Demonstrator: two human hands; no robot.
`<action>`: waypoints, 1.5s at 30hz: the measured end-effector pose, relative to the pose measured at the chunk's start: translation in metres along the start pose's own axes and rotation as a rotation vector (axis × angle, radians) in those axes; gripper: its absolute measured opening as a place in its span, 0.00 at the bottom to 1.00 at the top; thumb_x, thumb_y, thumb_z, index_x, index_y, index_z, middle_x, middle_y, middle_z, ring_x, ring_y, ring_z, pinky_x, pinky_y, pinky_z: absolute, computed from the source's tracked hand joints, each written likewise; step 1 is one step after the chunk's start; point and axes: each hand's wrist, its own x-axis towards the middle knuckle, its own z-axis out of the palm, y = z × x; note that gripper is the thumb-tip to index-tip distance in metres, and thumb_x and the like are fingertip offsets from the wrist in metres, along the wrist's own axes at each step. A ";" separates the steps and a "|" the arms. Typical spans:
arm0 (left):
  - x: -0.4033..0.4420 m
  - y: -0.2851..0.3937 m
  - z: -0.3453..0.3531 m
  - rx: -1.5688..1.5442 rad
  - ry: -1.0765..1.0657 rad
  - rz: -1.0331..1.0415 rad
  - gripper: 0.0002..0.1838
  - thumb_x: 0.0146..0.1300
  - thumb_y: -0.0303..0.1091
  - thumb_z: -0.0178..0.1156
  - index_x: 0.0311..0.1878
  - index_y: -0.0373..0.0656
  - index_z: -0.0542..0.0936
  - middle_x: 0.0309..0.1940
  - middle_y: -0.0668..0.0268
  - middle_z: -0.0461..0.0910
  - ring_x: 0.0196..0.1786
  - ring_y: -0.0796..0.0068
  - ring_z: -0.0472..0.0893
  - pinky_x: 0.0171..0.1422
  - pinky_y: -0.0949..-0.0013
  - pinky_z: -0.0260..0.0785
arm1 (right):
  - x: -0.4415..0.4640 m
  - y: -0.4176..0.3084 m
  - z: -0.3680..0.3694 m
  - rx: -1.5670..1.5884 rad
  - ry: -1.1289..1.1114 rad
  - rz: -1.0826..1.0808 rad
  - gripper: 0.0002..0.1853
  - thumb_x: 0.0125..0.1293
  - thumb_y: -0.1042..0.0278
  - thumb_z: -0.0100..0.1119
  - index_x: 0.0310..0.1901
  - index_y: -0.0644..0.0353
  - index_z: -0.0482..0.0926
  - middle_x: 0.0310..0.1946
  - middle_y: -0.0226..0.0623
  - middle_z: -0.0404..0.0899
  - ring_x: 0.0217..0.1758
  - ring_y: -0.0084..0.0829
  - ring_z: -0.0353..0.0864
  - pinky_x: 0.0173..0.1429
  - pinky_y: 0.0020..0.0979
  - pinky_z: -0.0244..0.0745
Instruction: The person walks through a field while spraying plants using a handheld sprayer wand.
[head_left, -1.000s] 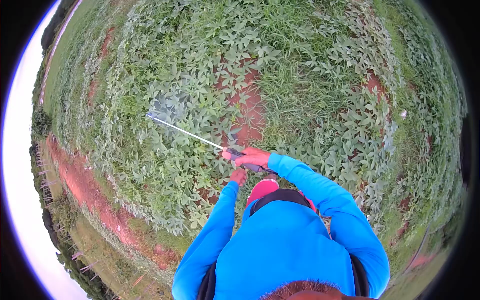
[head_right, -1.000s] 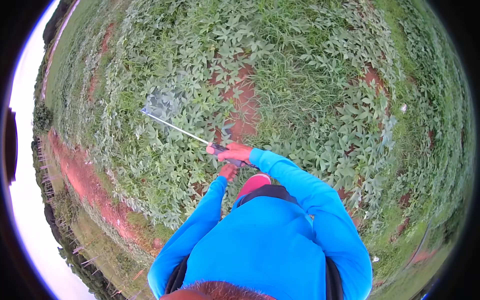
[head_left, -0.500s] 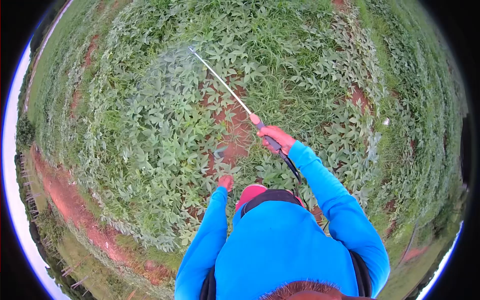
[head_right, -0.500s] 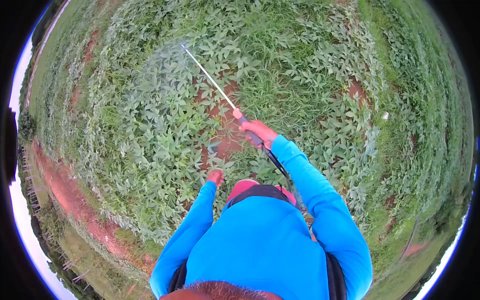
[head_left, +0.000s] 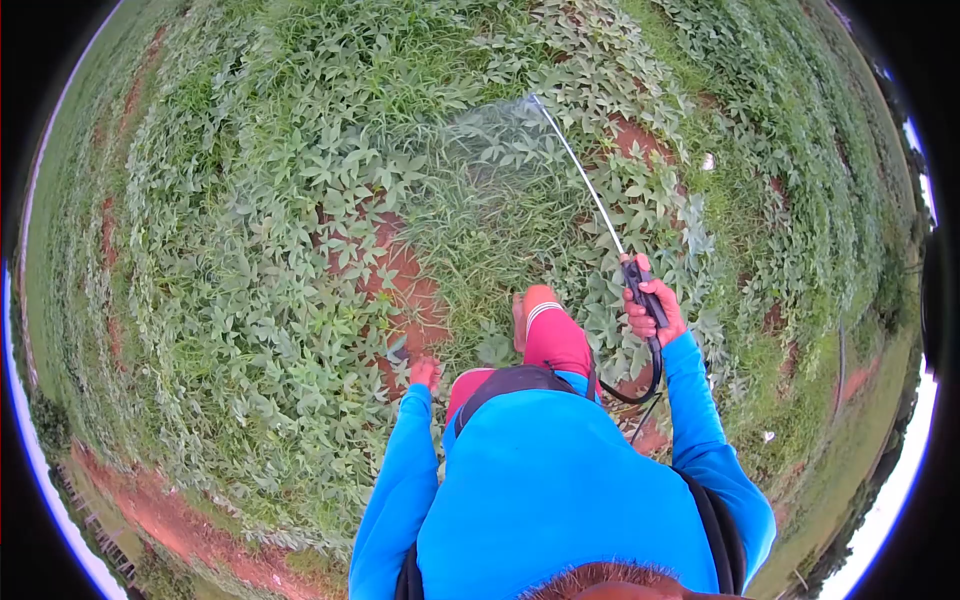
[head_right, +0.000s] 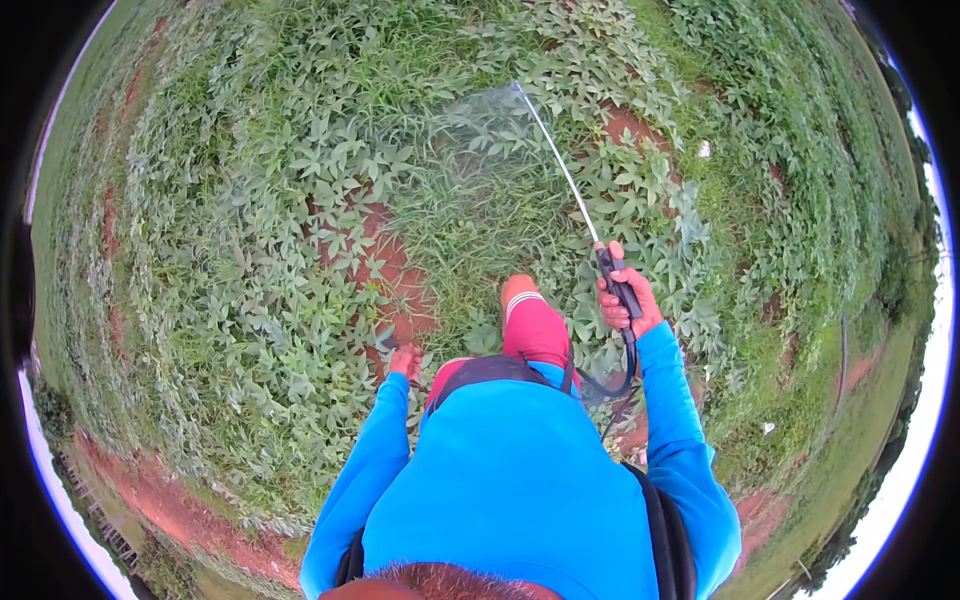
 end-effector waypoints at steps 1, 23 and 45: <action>0.006 0.015 0.002 0.025 0.000 0.014 0.14 0.64 0.47 0.52 0.41 0.48 0.77 0.26 0.70 0.76 0.21 0.77 0.73 0.22 0.71 0.65 | -0.002 -0.011 -0.009 0.054 -0.009 -0.047 0.14 0.62 0.57 0.53 0.40 0.60 0.71 0.21 0.30 0.68 0.13 0.23 0.63 0.13 0.26 0.62; 0.110 0.311 0.170 0.177 -0.037 0.182 0.16 0.67 0.49 0.54 0.43 0.47 0.78 0.25 0.72 0.77 0.19 0.83 0.72 0.19 0.76 0.65 | 0.048 -0.357 -0.144 0.339 0.156 -0.701 0.17 0.60 0.52 0.58 0.29 0.60 0.72 0.16 0.30 0.66 0.12 0.25 0.64 0.15 0.25 0.64; 0.160 0.321 0.134 -0.027 0.111 -0.022 0.13 0.63 0.45 0.52 0.43 0.47 0.76 0.27 0.68 0.77 0.21 0.77 0.72 0.19 0.70 0.62 | 0.238 -0.266 0.136 -0.687 -0.049 0.229 0.12 0.61 0.58 0.56 0.41 0.56 0.71 0.21 0.25 0.66 0.17 0.17 0.63 0.19 0.22 0.57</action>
